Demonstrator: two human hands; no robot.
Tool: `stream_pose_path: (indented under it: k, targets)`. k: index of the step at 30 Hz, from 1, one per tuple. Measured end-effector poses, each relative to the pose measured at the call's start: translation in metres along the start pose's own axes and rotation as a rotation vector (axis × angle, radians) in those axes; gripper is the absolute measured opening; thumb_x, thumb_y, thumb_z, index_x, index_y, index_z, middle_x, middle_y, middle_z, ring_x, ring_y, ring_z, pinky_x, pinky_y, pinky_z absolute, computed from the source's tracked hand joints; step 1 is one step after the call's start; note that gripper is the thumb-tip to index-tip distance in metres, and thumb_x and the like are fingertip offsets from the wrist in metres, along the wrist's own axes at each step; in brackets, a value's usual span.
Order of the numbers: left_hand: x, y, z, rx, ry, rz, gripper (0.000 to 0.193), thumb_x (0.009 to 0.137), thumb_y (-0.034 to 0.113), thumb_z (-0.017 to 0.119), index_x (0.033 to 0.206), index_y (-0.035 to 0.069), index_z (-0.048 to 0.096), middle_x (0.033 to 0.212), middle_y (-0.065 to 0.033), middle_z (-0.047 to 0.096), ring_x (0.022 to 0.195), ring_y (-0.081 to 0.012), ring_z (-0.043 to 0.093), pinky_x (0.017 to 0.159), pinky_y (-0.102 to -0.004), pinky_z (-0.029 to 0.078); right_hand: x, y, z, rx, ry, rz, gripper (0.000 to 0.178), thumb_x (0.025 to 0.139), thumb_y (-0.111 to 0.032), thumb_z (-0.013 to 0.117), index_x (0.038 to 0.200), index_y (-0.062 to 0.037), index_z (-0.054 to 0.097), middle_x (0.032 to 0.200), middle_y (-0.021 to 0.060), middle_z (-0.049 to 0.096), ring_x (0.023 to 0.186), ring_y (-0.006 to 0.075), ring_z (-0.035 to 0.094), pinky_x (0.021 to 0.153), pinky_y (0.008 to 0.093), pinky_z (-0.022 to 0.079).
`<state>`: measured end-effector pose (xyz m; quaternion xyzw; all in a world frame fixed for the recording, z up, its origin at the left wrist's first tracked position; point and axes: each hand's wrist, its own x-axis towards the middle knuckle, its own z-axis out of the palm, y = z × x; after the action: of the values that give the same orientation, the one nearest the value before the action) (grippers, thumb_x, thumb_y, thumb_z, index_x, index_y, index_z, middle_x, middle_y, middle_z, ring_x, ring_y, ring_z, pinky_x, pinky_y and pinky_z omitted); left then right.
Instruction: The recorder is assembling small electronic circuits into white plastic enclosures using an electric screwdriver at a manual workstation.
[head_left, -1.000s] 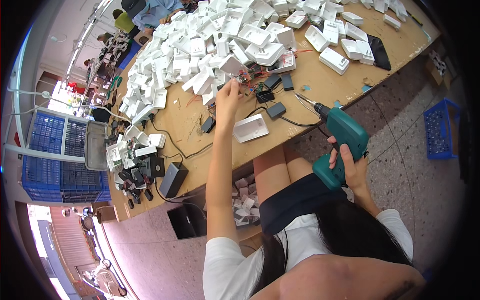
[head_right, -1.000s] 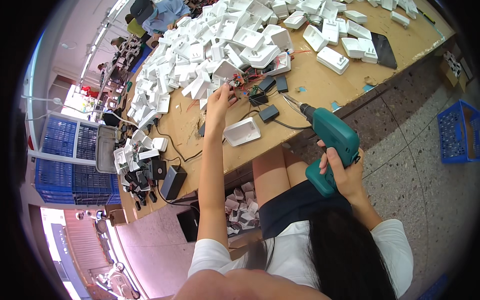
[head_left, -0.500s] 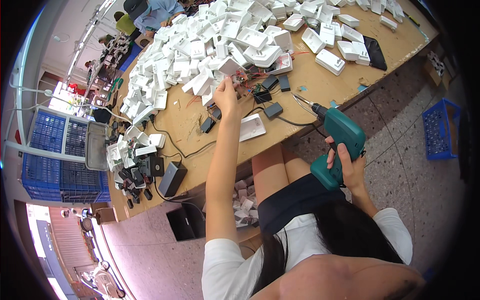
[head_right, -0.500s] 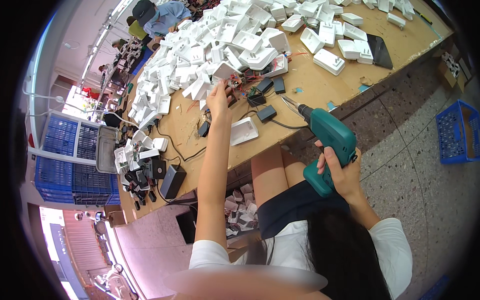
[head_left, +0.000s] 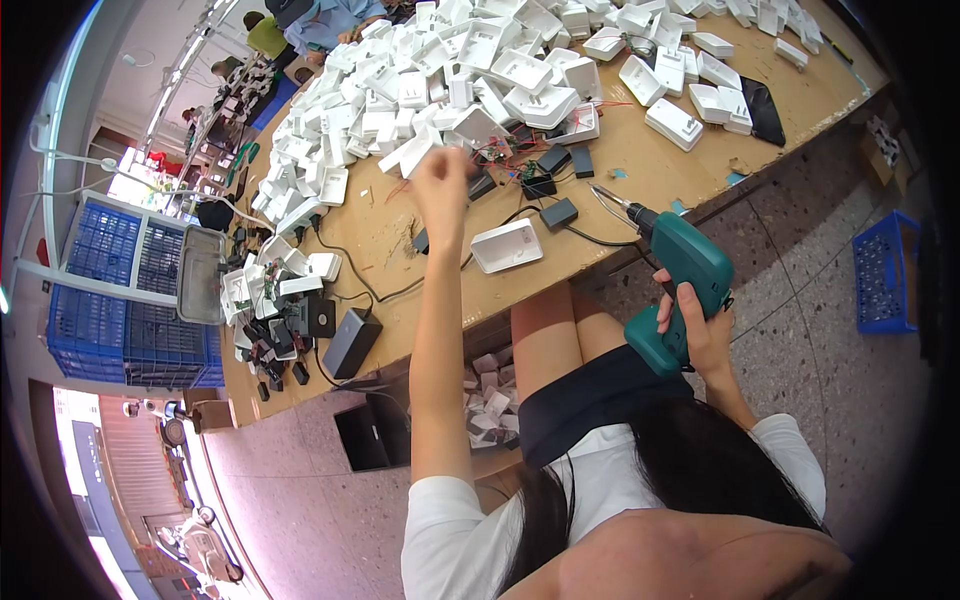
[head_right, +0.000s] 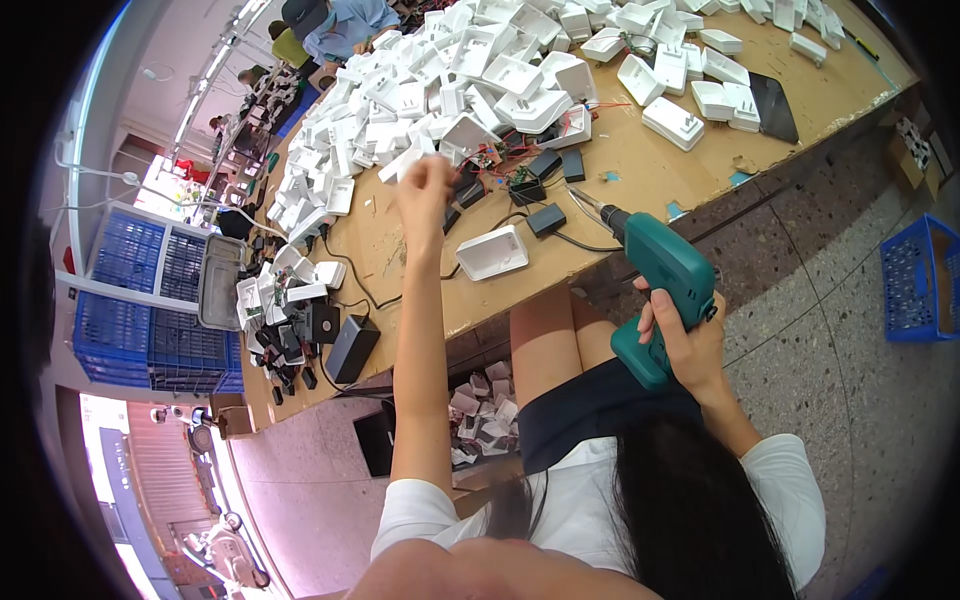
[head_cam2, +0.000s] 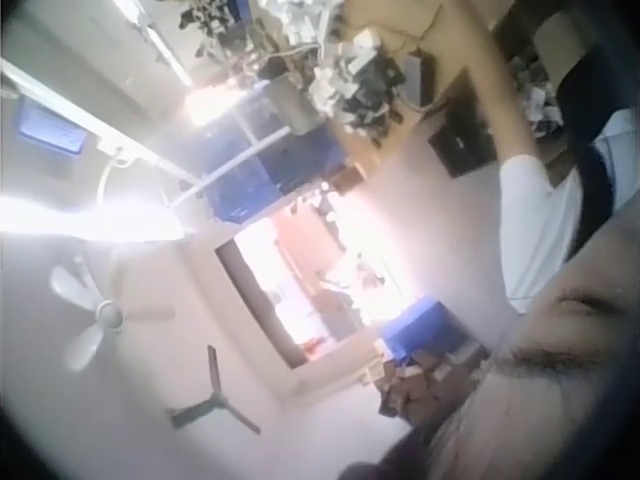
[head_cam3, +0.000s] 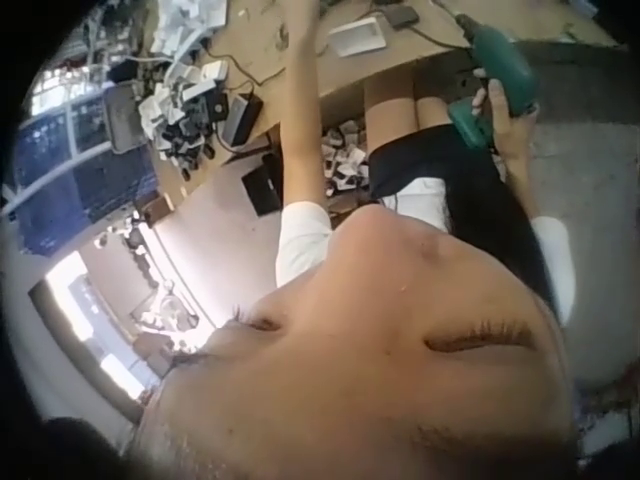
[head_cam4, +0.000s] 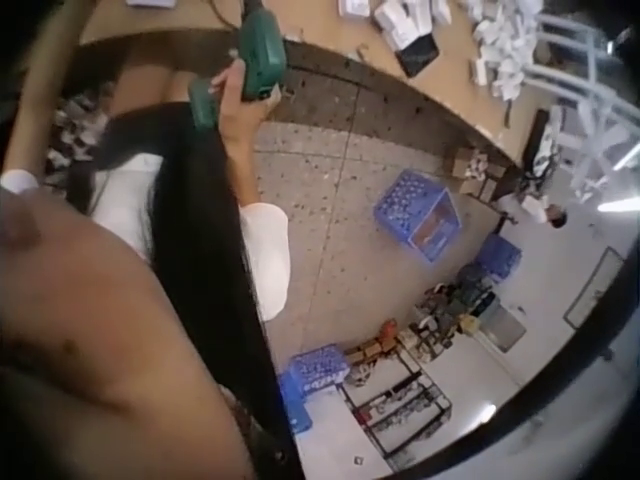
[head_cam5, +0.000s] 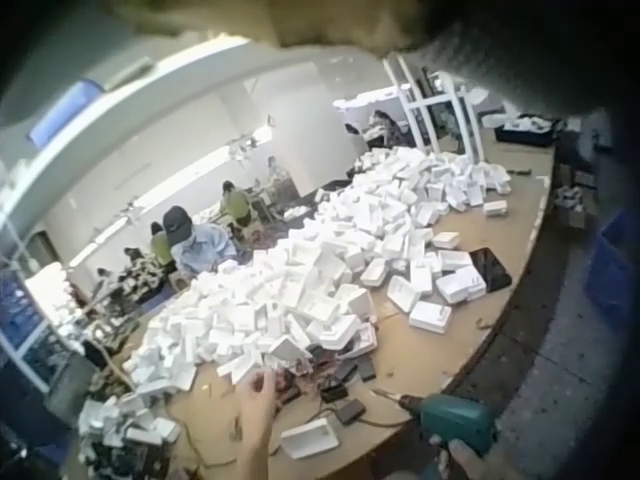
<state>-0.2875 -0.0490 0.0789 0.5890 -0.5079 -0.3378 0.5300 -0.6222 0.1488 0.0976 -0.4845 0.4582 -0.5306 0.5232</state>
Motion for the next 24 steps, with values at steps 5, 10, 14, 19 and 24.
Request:
stream_pose_path:
  k: [5, 10, 14, 19, 24]
  targets:
    - [-0.008, -0.001, 0.021, -0.039, -0.149, -0.266, 0.036, 0.106, 0.026, 0.064, 0.110, -0.010, 0.069, 0.102, -0.0141, 0.075, 0.090, -0.0176, 0.073, 0.081, -0.0244, 0.058, -0.001, -0.005, 0.008, -0.009, -0.027, 0.000, 0.033, 0.108, -0.022, 0.054, 0.124, 0.0055, 0.062, 0.117, 0.0133, 0.070, 0.070, 0.0124, 0.063, 0.059, 0.0285, 0.052]
    - [0.014, -0.032, 0.039, -0.661, 0.092, -0.330, 0.025, 0.104, 0.012, 0.065, 0.112, -0.011, 0.068, 0.099, -0.0139, 0.074, 0.089, -0.0166, 0.072, 0.079, -0.0225, 0.061, 0.000, -0.004, 0.005, 0.019, -0.017, -0.022, 0.032, 0.108, -0.021, 0.054, 0.124, 0.0057, 0.062, 0.116, 0.0136, 0.070, 0.069, 0.0126, 0.063, 0.059, 0.0285, 0.052]
    - [0.026, -0.031, 0.061, -0.797, 0.254, -0.387, 0.018, 0.100, 0.005, 0.069, 0.114, -0.006, 0.066, 0.100, -0.0106, 0.072, 0.092, -0.0153, 0.071, 0.079, -0.0226, 0.062, 0.004, 0.000, -0.003, 0.008, -0.008, 0.001, 0.032, 0.109, -0.020, 0.054, 0.126, 0.0057, 0.061, 0.118, 0.0141, 0.069, 0.070, 0.0128, 0.063, 0.059, 0.0286, 0.052]
    - [0.037, -0.027, 0.073, -0.707, 0.351, -0.347, 0.010, 0.101, 0.008, 0.070, 0.104, 0.000, 0.067, 0.099, -0.0060, 0.071, 0.092, -0.0129, 0.069, 0.079, -0.0239, 0.060, 0.009, 0.006, -0.010, 0.010, -0.018, 0.008, 0.032, 0.109, -0.020, 0.053, 0.127, 0.0057, 0.060, 0.120, 0.0149, 0.069, 0.070, 0.0131, 0.063, 0.060, 0.0287, 0.052]
    - [0.048, -0.011, 0.053, -0.638, 0.568, 0.174, 0.007, 0.106, 0.012, 0.061, 0.104, 0.007, 0.056, 0.100, -0.0075, 0.071, 0.092, -0.0151, 0.068, 0.080, -0.0304, 0.057, 0.018, 0.009, -0.014, 0.010, -0.033, -0.014, 0.032, 0.109, -0.019, 0.053, 0.128, 0.0058, 0.059, 0.121, 0.0152, 0.068, 0.071, 0.0136, 0.063, 0.060, 0.0286, 0.052]
